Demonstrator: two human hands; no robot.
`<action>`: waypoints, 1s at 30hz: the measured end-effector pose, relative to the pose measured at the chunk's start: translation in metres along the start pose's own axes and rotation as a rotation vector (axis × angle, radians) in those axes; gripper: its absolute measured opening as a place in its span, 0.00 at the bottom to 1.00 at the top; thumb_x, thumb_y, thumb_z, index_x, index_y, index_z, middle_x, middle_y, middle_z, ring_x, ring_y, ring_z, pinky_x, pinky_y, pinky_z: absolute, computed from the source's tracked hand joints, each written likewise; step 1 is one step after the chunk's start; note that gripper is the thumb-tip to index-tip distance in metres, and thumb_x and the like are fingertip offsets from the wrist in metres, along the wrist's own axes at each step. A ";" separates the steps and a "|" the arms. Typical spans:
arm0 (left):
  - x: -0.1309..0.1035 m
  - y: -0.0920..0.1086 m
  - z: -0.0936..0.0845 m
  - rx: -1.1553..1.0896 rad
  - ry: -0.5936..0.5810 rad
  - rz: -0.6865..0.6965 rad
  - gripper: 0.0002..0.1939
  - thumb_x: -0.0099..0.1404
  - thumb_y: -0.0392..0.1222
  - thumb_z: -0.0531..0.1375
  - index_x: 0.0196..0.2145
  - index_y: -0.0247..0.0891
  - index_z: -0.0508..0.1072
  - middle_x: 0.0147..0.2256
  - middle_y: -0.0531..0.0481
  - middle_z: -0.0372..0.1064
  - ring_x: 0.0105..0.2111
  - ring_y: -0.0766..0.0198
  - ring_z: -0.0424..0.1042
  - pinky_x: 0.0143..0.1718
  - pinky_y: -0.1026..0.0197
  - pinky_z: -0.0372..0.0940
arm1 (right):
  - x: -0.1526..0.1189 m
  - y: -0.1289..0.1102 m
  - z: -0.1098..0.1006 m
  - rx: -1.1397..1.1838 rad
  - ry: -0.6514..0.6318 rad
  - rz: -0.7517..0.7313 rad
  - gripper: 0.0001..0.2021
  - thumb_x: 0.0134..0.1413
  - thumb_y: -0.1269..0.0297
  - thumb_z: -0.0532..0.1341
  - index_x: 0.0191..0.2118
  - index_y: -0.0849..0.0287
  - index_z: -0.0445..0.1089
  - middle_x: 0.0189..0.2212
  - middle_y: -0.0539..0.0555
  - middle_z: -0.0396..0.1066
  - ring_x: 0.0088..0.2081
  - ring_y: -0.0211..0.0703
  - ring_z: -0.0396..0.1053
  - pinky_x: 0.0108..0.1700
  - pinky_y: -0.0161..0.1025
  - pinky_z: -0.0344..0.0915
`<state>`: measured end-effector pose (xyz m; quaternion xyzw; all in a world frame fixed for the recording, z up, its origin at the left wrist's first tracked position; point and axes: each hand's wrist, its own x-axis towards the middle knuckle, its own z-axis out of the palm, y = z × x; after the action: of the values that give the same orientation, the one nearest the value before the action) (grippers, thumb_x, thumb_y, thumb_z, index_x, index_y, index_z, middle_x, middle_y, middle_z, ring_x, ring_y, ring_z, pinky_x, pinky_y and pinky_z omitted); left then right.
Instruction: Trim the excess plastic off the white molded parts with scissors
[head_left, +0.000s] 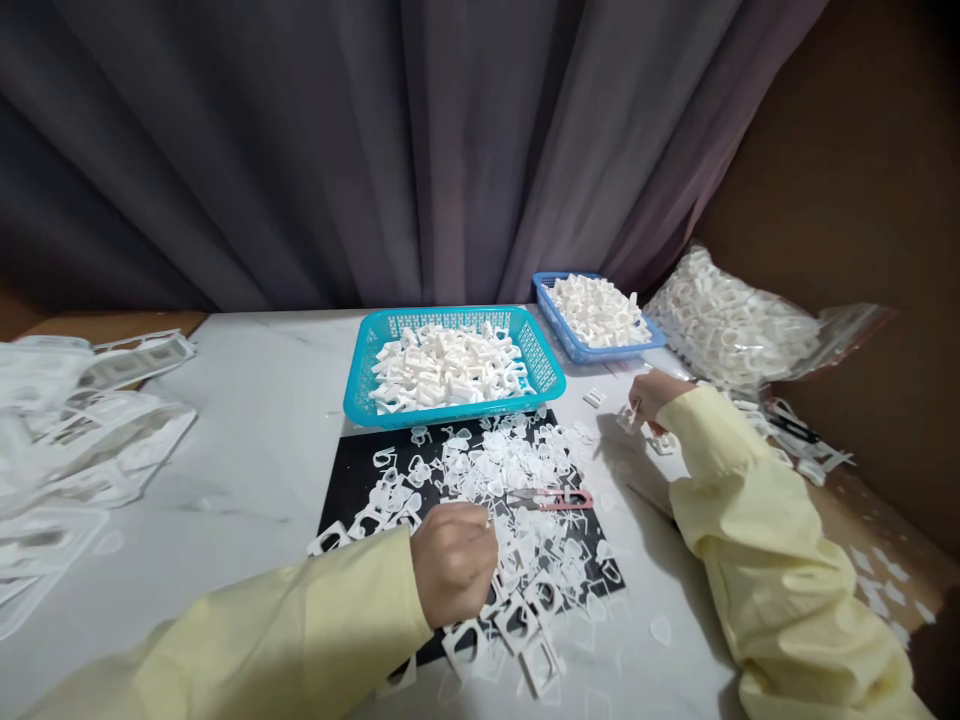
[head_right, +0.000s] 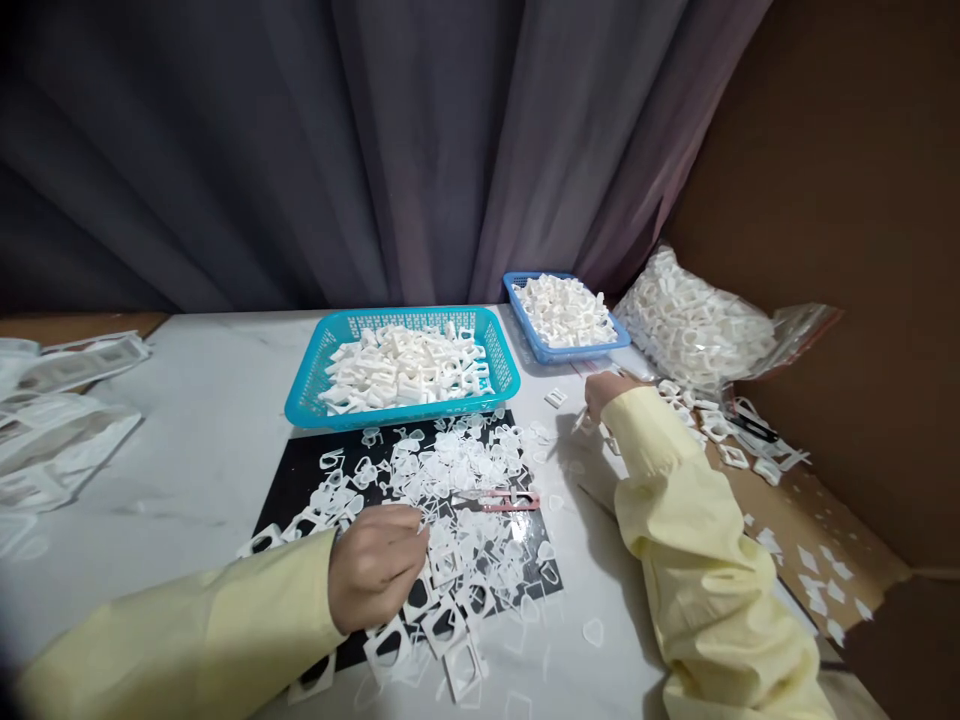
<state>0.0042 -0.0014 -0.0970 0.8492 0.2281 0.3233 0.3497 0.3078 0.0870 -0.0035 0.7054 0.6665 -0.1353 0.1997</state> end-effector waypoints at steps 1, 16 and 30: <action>-0.001 -0.001 0.000 -0.012 0.007 -0.021 0.22 0.55 0.34 0.53 0.14 0.41 0.41 0.14 0.57 0.36 0.18 0.64 0.38 0.22 0.57 0.38 | 0.000 0.000 0.000 0.012 -0.026 -0.030 0.14 0.59 0.61 0.56 0.49 0.61 0.64 0.48 0.56 0.65 0.44 0.44 0.67 0.44 0.46 0.67; 0.039 0.036 -0.042 -0.520 0.080 -0.423 0.18 0.62 0.56 0.53 0.27 0.37 0.62 0.33 0.48 0.65 0.35 0.61 0.66 0.38 0.59 0.61 | -0.087 -0.112 0.003 0.298 0.399 -1.050 0.10 0.57 0.69 0.53 0.29 0.63 0.70 0.18 0.49 0.62 0.19 0.34 0.55 0.21 0.34 0.50; 0.042 0.054 -0.067 -0.856 0.098 -0.603 0.11 0.63 0.40 0.57 0.24 0.36 0.70 0.32 0.50 0.69 0.33 0.65 0.66 0.37 0.61 0.59 | -0.095 -0.110 0.003 0.623 0.649 -1.034 0.07 0.58 0.68 0.57 0.38 0.62 0.72 0.22 0.50 0.71 0.21 0.32 0.66 0.23 0.29 0.60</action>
<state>-0.0056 0.0186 -0.0040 0.5110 0.3258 0.3121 0.7317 0.1913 0.0049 0.0263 0.3257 0.8738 -0.1804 -0.3127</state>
